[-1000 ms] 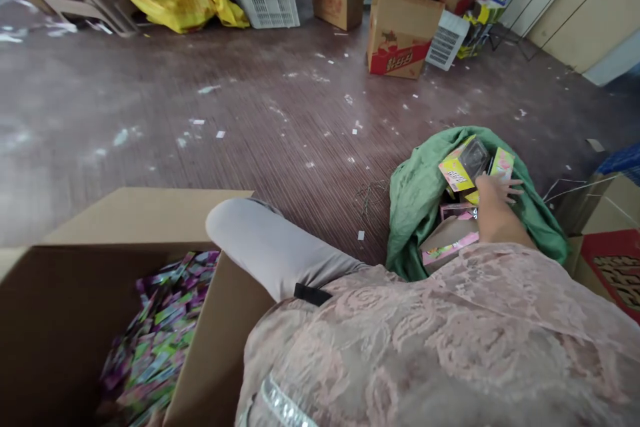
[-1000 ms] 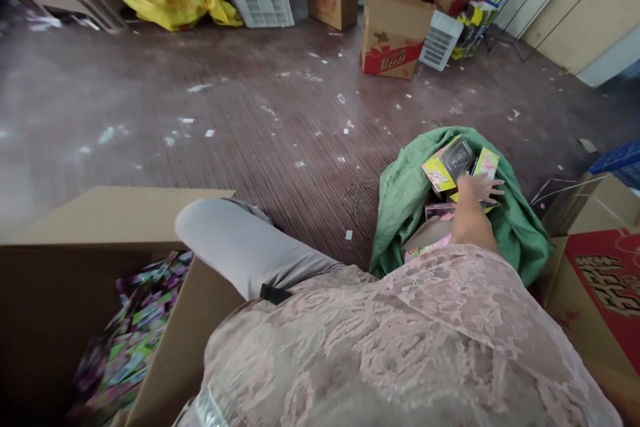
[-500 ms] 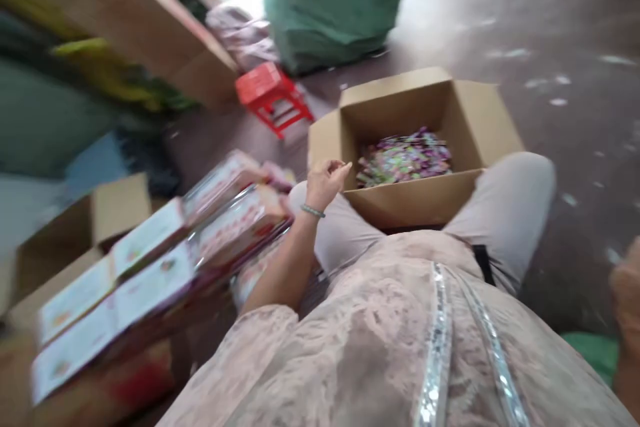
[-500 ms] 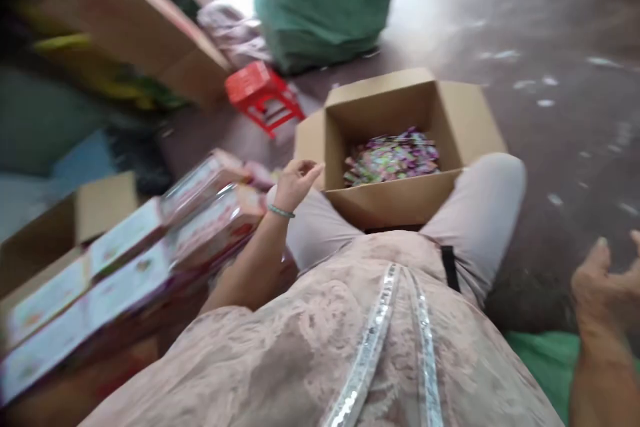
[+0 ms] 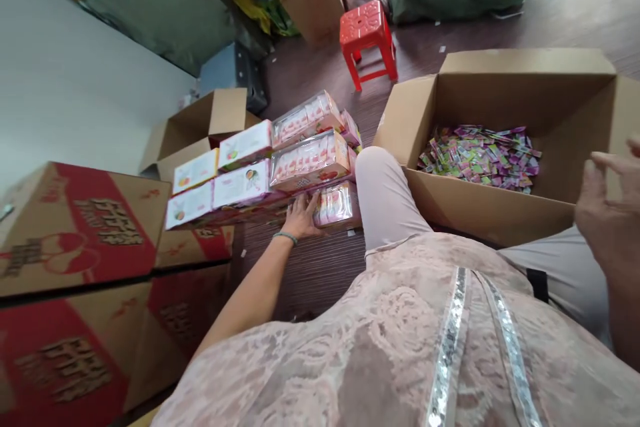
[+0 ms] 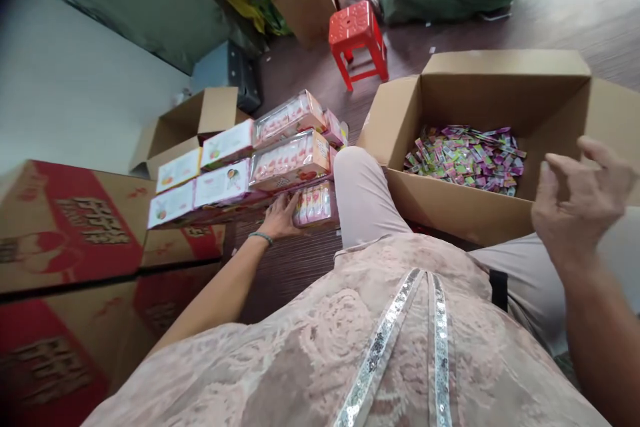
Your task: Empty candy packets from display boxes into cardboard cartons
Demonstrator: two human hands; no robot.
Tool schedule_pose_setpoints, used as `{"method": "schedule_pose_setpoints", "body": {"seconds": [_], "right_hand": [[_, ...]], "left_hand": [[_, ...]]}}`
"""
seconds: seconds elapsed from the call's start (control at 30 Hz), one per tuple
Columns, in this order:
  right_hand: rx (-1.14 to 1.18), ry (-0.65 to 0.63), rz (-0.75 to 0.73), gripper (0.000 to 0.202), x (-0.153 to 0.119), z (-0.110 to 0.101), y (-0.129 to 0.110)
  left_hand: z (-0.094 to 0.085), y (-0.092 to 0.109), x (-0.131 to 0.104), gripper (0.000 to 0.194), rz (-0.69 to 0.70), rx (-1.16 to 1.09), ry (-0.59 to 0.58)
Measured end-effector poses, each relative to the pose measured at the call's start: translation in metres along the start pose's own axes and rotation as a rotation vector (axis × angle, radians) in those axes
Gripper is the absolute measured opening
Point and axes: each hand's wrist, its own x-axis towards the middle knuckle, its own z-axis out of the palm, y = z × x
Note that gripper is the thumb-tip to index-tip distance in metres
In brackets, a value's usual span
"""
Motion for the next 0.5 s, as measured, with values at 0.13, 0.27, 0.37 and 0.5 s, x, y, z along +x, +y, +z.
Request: {"method": "schedule_pose_setpoints", "body": {"seconds": [0.13, 0.27, 0.37, 0.5], "right_hand": [[-0.008, -0.069, -0.099, 0.044, -0.02, 0.03, -0.017], [-0.013, -0.201, -0.066, 0.029, -0.045, 0.039, -0.029], [0.023, -0.253, -0.092, 0.023, -0.053, 0.041, -0.035], [0.066, -0.314, -0.127, 0.024, -0.046, 0.037, -0.043]], "left_hand": [[0.001, -0.008, 0.017, 0.148, 0.015, 0.017, 0.018], [-0.002, -0.011, 0.021, 0.142, 0.08, 0.086, 0.009], [-0.007, -0.013, 0.016, 0.134, 0.108, 0.079, 0.032], [-0.014, -0.022, 0.001, 0.112, 0.179, -0.066, 0.078]]}}
